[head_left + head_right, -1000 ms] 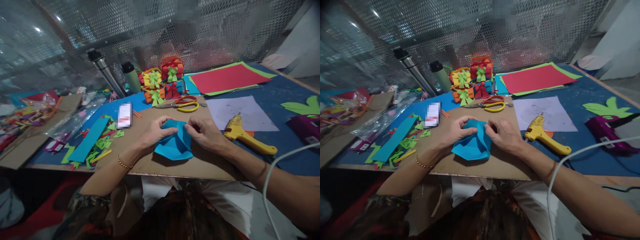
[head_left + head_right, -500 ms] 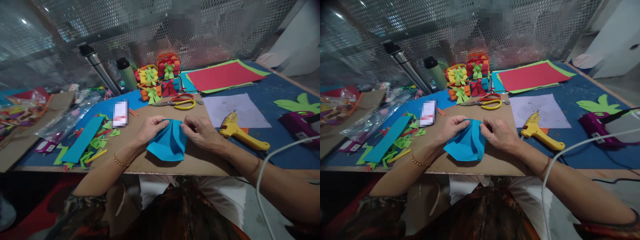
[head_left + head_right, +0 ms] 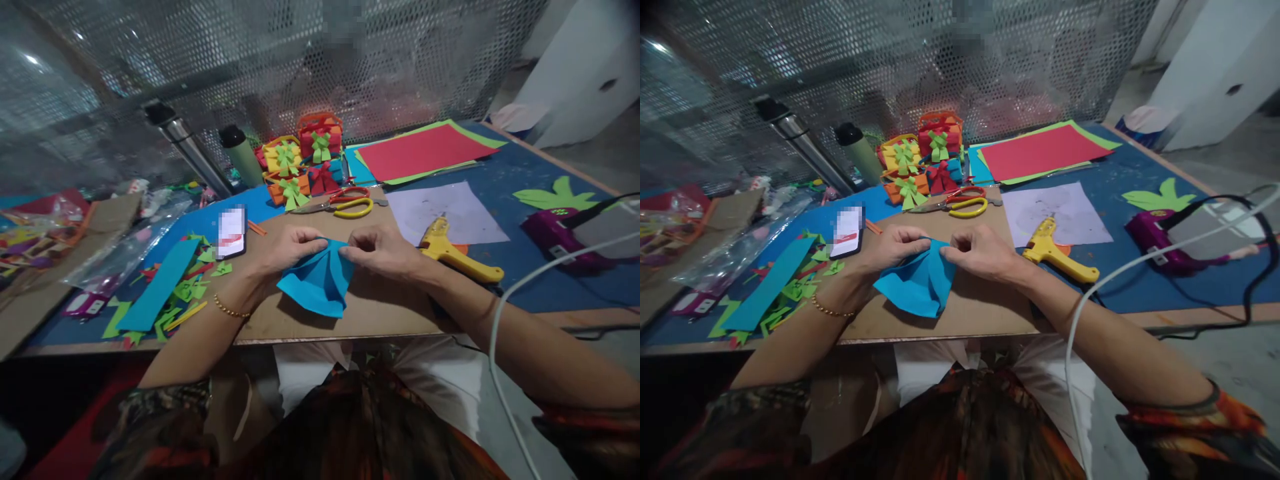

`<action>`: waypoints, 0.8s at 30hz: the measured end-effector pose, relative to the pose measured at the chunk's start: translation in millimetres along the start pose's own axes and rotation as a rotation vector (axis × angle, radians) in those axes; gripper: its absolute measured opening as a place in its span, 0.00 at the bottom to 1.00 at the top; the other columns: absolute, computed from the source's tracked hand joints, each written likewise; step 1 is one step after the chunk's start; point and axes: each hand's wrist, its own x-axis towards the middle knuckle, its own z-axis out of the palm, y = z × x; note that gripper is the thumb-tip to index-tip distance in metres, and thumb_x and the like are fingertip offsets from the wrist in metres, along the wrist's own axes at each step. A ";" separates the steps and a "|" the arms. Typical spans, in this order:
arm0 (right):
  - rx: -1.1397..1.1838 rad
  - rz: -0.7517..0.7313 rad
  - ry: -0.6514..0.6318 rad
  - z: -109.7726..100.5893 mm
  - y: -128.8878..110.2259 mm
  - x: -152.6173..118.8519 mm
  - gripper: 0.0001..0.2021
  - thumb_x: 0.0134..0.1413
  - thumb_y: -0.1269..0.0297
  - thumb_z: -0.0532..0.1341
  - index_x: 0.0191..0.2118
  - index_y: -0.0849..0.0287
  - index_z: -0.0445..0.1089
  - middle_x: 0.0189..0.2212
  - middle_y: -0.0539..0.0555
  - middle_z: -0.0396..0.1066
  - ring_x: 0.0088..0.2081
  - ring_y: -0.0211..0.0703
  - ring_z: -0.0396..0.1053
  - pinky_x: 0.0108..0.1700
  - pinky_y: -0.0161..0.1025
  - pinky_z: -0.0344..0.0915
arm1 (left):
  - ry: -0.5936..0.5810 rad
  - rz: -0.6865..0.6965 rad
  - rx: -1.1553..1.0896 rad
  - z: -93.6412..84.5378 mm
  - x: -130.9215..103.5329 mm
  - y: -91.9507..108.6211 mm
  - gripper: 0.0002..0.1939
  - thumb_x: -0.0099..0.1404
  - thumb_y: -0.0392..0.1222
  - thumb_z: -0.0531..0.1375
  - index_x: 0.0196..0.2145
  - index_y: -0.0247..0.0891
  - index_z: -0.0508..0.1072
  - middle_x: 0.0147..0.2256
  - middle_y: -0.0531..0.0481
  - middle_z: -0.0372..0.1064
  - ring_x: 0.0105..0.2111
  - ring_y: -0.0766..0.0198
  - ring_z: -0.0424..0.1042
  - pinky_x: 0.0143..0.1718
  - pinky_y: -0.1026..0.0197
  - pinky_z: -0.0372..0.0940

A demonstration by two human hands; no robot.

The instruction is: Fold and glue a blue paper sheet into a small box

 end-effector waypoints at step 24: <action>0.499 0.222 0.052 16.6 6.8 1.7 0.16 0.50 0.55 0.64 0.19 0.56 0.63 0.14 0.46 0.62 0.16 0.30 0.50 0.18 0.33 0.45 | 0.542 0.481 1.390 77.4 -73.6 24.9 0.12 0.68 0.42 0.65 0.42 0.28 0.78 0.42 0.33 0.76 0.47 0.44 0.71 0.52 0.43 0.59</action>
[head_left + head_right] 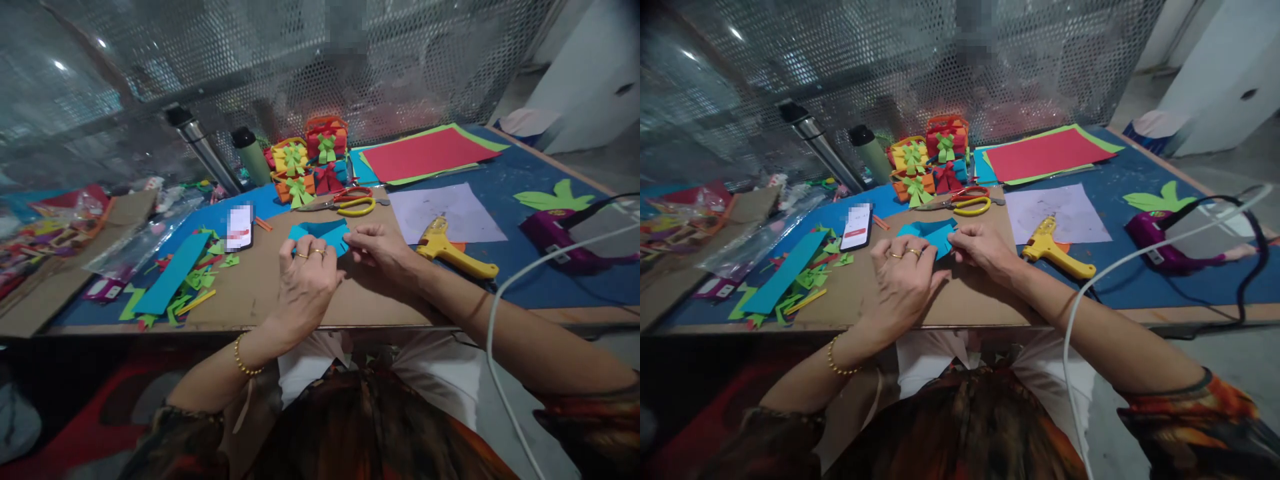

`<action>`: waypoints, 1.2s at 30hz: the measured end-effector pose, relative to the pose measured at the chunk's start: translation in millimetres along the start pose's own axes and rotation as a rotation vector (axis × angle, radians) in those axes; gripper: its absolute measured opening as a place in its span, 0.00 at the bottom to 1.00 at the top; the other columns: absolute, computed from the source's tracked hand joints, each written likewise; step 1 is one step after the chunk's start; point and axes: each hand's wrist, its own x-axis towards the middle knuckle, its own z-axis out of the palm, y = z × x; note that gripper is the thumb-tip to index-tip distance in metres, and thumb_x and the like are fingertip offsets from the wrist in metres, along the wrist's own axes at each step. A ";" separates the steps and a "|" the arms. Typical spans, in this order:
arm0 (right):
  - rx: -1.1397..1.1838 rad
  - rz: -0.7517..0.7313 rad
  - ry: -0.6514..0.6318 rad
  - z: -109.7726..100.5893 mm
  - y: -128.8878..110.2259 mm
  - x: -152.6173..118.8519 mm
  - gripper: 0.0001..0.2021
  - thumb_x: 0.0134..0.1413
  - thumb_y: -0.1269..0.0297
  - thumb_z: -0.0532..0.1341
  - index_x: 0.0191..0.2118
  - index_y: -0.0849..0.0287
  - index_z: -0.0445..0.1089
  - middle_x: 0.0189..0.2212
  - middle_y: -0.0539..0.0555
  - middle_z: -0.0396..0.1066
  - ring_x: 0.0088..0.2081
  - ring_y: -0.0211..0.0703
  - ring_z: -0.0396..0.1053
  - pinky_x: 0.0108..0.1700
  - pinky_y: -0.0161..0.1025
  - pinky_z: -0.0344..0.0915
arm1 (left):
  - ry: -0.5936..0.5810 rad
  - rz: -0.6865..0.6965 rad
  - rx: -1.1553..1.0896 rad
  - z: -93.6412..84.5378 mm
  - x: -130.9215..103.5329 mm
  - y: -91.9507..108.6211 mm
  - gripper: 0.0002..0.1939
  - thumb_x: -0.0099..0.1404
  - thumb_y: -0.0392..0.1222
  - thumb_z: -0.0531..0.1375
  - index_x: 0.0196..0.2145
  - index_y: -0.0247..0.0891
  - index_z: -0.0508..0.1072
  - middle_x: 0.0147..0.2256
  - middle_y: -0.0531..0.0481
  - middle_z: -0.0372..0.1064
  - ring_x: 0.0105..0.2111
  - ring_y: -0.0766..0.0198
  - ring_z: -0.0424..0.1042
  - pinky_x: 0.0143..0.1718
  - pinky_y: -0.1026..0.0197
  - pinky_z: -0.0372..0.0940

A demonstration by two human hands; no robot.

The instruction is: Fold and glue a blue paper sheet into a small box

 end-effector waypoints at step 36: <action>-0.210 -0.220 0.078 -12.7 -17.8 -7.5 0.25 0.49 0.39 0.67 0.22 0.58 0.67 0.20 0.45 0.55 0.25 0.34 0.51 0.27 0.38 0.48 | 0.467 0.318 -0.056 28.6 13.9 -45.8 0.09 0.74 0.34 0.59 0.47 0.41 0.76 0.35 0.52 0.75 0.39 0.60 0.70 0.48 0.54 0.55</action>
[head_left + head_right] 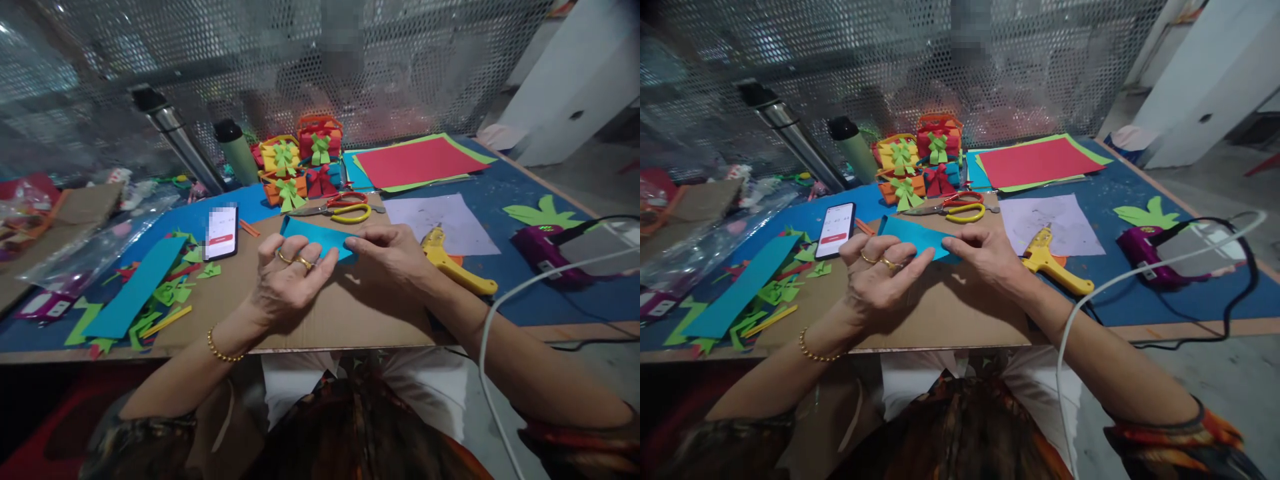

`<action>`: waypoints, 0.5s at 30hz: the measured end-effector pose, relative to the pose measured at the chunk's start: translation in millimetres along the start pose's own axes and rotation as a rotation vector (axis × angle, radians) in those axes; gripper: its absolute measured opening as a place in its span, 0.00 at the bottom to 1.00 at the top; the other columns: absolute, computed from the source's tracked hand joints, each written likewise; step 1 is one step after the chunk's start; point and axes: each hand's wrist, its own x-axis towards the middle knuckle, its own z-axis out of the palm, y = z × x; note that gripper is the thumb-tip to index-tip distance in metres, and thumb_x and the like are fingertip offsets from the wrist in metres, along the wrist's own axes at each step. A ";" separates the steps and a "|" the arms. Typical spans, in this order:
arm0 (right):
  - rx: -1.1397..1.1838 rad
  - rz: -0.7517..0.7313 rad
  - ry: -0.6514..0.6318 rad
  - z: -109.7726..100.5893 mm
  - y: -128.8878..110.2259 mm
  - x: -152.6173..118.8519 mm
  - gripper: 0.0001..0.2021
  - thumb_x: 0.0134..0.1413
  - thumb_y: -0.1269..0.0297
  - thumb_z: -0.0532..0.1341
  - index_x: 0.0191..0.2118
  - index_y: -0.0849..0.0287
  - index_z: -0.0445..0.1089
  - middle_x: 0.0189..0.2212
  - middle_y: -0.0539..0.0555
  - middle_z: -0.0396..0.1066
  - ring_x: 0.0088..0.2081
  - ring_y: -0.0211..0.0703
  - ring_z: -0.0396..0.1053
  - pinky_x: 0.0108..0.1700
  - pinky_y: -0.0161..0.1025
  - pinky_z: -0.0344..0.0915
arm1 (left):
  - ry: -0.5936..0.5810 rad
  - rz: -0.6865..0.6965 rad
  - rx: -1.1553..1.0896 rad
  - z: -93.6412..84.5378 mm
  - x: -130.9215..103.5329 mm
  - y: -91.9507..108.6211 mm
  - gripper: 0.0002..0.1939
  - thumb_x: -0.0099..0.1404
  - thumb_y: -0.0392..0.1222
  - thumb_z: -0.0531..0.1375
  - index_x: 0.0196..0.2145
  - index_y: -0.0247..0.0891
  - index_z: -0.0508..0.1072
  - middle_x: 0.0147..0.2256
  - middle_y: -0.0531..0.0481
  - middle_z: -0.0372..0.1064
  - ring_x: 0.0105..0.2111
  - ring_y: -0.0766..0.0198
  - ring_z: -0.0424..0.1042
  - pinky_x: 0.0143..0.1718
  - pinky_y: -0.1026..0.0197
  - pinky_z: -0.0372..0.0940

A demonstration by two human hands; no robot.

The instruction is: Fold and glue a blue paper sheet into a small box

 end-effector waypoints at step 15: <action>0.164 -0.028 -0.001 1.7 1.8 -0.9 0.28 0.49 0.35 0.68 0.21 0.56 0.68 0.20 0.46 0.58 0.26 0.36 0.53 0.29 0.38 0.52 | -0.032 -0.064 -0.110 3.8 -1.0 -0.5 0.15 0.74 0.30 0.55 0.52 0.45 0.74 0.32 0.54 0.71 0.36 0.62 0.69 0.49 0.52 0.53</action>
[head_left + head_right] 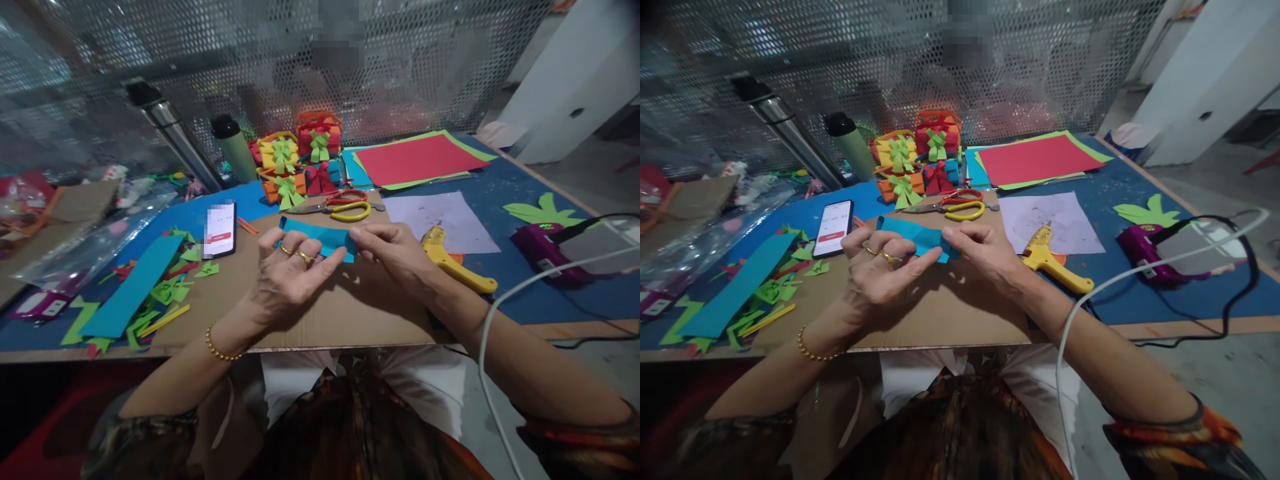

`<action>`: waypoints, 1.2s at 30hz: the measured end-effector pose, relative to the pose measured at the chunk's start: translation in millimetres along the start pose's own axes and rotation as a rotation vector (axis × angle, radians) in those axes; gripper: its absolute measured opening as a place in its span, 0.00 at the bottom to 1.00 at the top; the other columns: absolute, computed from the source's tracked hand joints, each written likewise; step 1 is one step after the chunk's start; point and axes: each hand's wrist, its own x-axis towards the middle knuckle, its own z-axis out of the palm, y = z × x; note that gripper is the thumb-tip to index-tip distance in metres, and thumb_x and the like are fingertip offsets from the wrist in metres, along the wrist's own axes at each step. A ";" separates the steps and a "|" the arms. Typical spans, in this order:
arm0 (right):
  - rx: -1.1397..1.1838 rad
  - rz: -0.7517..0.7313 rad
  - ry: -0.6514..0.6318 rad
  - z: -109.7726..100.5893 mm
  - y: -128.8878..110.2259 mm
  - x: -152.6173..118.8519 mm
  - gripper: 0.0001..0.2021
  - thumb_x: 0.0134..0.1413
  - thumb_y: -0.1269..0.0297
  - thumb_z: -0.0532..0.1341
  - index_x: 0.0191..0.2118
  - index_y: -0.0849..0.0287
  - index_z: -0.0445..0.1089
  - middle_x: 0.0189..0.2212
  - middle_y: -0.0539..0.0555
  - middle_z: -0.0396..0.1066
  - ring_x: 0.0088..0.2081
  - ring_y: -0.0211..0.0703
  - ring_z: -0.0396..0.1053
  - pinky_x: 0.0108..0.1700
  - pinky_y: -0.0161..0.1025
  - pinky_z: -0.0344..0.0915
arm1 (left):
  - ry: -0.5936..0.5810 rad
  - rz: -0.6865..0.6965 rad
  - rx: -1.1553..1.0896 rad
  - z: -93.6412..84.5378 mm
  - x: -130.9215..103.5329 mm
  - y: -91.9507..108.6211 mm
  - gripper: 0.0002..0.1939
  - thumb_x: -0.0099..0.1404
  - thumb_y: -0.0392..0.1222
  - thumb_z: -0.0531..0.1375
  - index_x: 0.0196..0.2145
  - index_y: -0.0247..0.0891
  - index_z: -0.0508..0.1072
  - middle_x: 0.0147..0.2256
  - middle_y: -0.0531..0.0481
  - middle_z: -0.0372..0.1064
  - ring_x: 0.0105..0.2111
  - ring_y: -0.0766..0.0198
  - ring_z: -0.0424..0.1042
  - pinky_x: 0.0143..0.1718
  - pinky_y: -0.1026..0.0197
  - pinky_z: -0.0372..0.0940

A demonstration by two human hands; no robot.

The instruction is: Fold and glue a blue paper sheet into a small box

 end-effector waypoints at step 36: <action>-0.287 -0.265 -0.001 3.7 5.7 -3.8 0.12 0.59 0.54 0.68 0.30 0.55 0.73 0.29 0.50 0.67 0.32 0.40 0.63 0.35 0.41 0.58 | 0.035 -0.072 0.046 -0.7 0.3 4.8 0.05 0.71 0.30 0.60 0.42 0.35 0.75 0.31 0.49 0.73 0.33 0.60 0.66 0.40 0.52 0.51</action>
